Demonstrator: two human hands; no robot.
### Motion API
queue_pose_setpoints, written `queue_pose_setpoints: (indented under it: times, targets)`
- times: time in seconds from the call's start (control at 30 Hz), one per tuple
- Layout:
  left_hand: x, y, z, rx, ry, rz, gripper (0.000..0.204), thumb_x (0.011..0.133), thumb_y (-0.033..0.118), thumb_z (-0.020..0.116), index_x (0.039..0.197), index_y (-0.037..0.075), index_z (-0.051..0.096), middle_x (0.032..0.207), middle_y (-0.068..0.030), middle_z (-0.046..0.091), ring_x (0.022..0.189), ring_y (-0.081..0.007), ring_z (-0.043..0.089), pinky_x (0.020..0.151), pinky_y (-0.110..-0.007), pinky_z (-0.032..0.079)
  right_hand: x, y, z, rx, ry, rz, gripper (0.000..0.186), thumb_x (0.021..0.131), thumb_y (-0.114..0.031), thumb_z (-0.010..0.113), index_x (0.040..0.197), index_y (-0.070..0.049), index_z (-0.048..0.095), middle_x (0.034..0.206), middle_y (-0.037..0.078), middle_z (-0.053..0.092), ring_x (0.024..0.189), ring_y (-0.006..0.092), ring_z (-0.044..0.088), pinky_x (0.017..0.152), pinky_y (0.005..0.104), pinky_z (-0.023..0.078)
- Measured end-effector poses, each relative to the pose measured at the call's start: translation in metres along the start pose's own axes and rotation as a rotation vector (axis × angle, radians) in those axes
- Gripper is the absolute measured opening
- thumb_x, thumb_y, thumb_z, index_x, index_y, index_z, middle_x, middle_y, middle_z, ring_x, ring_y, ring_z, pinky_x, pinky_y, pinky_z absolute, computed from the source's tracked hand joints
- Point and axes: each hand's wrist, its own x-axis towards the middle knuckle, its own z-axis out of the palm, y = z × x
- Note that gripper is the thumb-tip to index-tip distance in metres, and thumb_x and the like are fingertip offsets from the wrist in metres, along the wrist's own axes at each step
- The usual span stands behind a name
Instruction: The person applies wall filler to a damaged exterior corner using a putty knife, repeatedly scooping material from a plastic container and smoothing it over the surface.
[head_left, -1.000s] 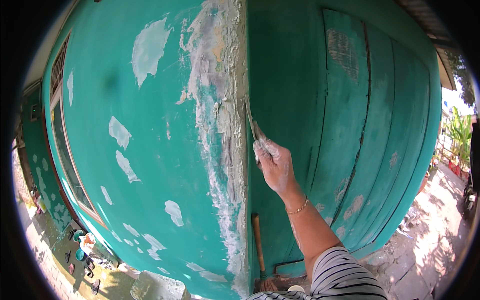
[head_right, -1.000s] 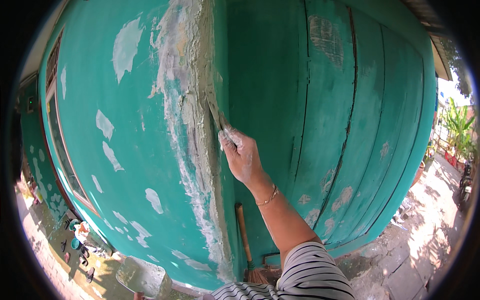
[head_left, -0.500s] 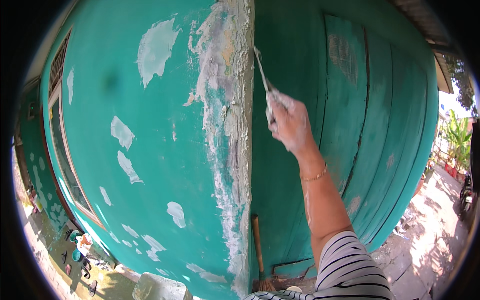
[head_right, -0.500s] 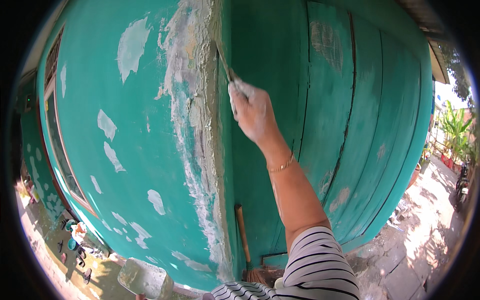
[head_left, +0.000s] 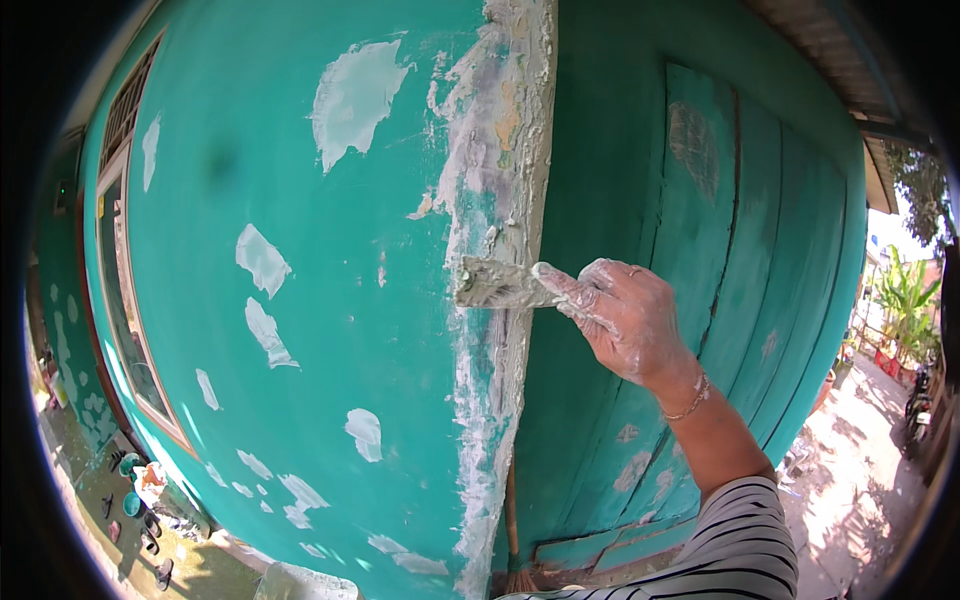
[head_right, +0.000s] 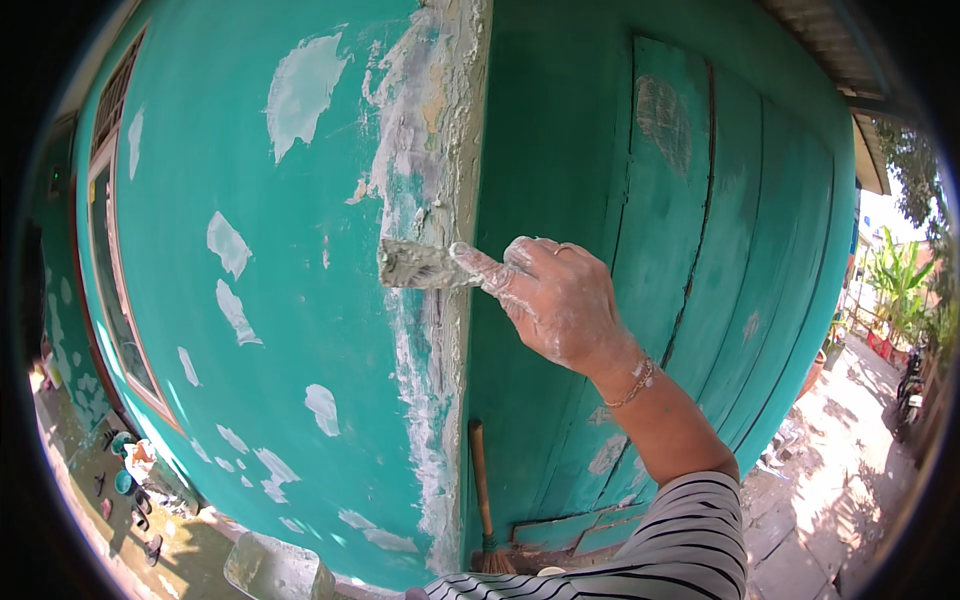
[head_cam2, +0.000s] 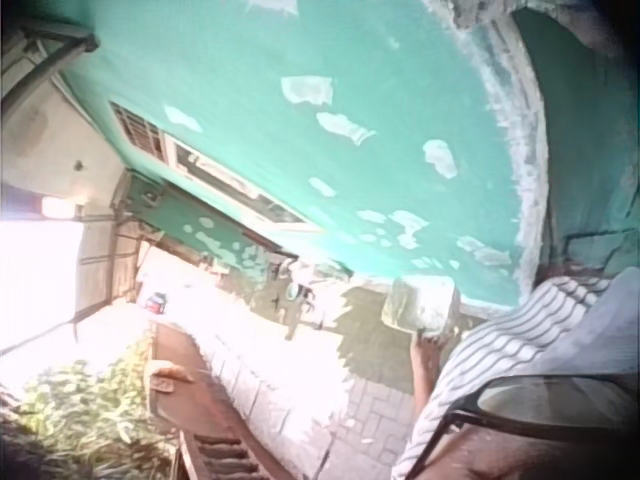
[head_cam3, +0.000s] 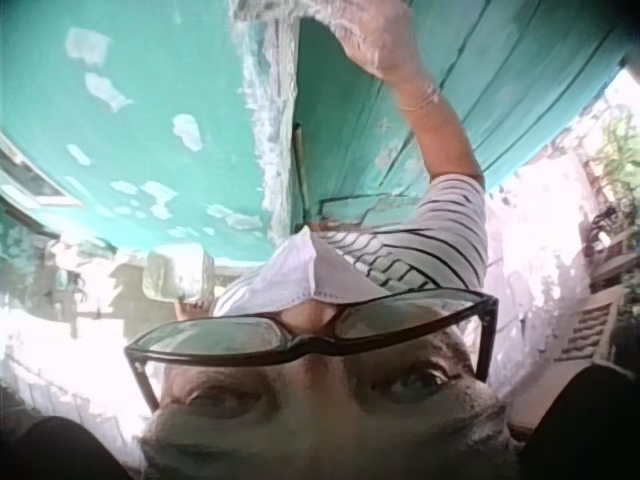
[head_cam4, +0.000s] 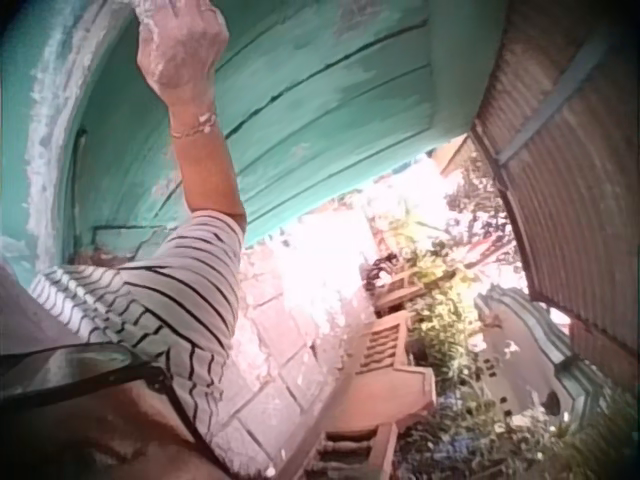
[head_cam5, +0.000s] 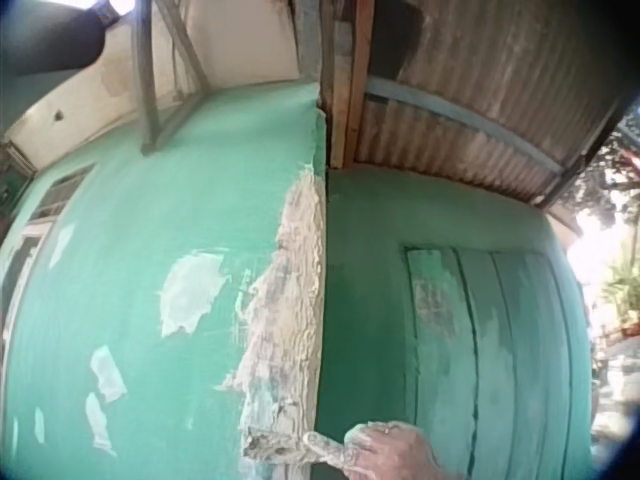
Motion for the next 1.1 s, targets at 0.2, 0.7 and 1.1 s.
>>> queue_pose_setpoints:
  times: [0.2,0.7,1.1]
  targets:
    - [0.018,0.001,0.002,0.006,0.001,-0.018,0.073,0.088,0.053,0.065,0.142,0.009,0.043,0.141,-0.0137,0.046,0.133,-0.038,0.043,0.106,-0.066,0.04,0.02,0.051,-0.01,-0.034,0.012,0.211,0.048,0.084,-0.013,0.071,0.131,-0.024,0.067,0.078,0.008,0.055,0.064,0.0287,0.056,0.059,0.0375,0.049]
    - [0.029,-0.017,0.007,-0.022,0.035,0.0,0.079,0.088,0.059,0.062,0.144,0.008,0.04,0.141,-0.0148,0.046,0.132,-0.0388,0.043,0.108,-0.068,0.038,0.239,0.194,-0.038,-0.122,0.166,0.4,0.027,0.09,-0.029,0.065,0.098,-0.004,0.072,0.084,0.021,0.069,0.076,0.0351,0.065,0.072,0.0429,0.05]
    - [0.033,-0.004,-0.006,0.033,-0.04,-0.027,0.079,0.088,0.06,0.062,0.143,0.008,0.04,0.14,-0.0155,0.046,0.131,-0.0389,0.043,0.108,-0.069,0.037,0.096,0.066,-0.042,-0.244,-0.203,0.262,0.038,0.097,-0.031,0.061,0.128,-0.01,0.065,0.079,0.013,0.059,0.072,0.0328,0.058,0.067,0.043,0.048]
